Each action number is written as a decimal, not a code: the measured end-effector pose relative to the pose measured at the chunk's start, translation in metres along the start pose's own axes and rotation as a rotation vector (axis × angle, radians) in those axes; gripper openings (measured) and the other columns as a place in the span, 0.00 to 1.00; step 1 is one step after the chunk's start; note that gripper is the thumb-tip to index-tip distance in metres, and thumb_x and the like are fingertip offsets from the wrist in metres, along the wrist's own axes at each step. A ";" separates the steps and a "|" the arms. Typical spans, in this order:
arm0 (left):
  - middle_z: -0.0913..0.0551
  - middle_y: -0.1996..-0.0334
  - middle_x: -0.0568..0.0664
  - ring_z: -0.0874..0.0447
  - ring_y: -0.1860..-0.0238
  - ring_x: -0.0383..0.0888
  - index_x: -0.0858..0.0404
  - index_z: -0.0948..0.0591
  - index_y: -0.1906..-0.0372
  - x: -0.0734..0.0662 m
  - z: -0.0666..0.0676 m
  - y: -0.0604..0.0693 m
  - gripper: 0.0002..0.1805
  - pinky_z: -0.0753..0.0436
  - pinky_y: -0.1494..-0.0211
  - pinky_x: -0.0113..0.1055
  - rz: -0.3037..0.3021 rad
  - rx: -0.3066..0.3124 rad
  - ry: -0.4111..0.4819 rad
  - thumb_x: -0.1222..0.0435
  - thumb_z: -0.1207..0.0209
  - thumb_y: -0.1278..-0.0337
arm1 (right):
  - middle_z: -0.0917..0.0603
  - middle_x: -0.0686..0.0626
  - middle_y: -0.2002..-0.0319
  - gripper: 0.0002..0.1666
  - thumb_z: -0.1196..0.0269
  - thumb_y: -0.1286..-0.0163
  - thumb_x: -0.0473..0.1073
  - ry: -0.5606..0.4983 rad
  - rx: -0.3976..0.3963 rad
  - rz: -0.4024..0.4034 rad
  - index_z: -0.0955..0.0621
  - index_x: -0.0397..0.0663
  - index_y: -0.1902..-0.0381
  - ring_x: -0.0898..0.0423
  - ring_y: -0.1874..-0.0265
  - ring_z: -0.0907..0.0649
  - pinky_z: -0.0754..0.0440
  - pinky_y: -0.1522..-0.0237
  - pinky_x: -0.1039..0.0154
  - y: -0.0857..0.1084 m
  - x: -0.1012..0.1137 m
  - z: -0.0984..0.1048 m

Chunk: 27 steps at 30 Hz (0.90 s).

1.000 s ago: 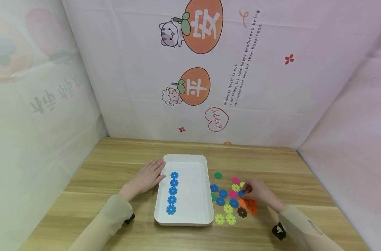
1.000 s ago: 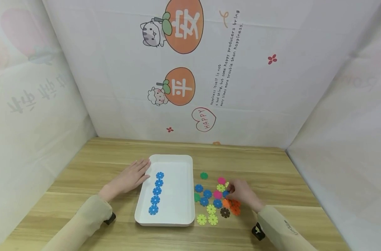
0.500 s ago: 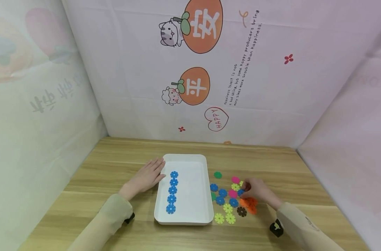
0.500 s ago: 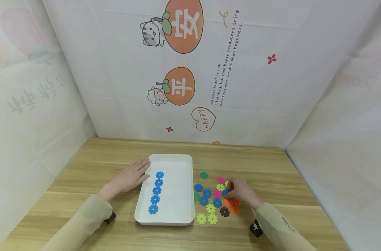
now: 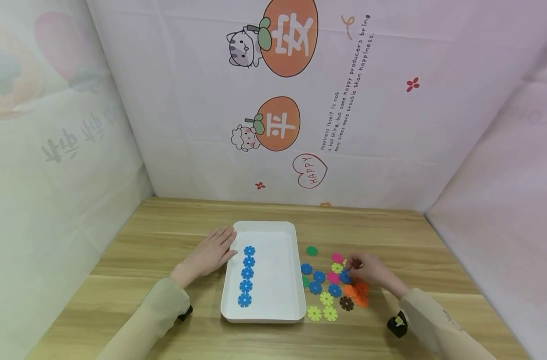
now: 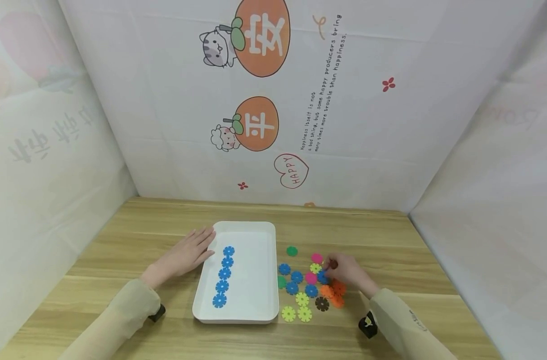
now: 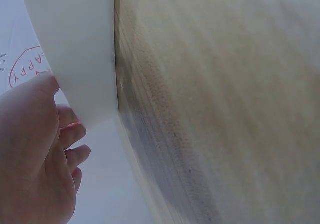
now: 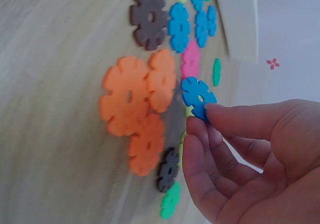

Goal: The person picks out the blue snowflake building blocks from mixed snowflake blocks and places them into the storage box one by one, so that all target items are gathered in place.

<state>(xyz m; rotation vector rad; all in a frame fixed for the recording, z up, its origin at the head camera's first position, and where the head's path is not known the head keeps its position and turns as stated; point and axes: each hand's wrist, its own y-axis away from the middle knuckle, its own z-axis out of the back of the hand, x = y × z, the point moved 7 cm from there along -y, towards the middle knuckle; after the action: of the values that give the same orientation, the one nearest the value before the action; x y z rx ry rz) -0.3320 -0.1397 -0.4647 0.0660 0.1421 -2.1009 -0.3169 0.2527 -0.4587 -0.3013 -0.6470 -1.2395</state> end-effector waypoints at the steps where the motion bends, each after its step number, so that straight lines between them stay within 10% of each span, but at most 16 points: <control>1: 0.43 0.22 0.61 0.46 0.21 0.60 0.68 0.41 0.24 0.000 0.000 0.000 0.34 0.43 0.19 0.55 0.000 0.000 -0.001 0.50 0.57 0.22 | 0.17 0.47 0.67 0.03 0.36 0.36 0.33 -0.010 0.005 -0.003 0.19 0.38 0.64 0.57 0.68 0.21 0.20 0.70 0.66 0.000 0.002 0.001; 19: 0.44 0.22 0.62 0.46 0.22 0.61 0.69 0.41 0.24 0.000 -0.001 0.000 0.34 0.45 0.19 0.55 -0.003 0.004 0.008 0.51 0.57 0.23 | 0.14 0.47 0.64 0.07 0.34 0.34 0.38 -0.105 0.103 0.178 0.18 0.38 0.61 0.57 0.67 0.19 0.17 0.67 0.68 -0.012 0.074 -0.009; 27: 0.43 0.22 0.62 0.46 0.22 0.61 0.69 0.41 0.24 0.000 -0.001 0.000 0.34 0.45 0.19 0.55 -0.001 0.001 0.009 0.51 0.57 0.22 | 0.16 0.45 0.65 0.06 0.35 0.32 0.36 -0.194 0.190 0.209 0.19 0.37 0.62 0.48 0.68 0.14 0.11 0.63 0.53 -0.018 0.108 -0.031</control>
<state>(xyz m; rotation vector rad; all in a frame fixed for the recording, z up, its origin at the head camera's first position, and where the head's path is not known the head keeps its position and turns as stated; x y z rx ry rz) -0.3322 -0.1397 -0.4657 0.0756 0.1460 -2.1023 -0.3054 0.1465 -0.4199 -0.3241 -0.8715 -0.9483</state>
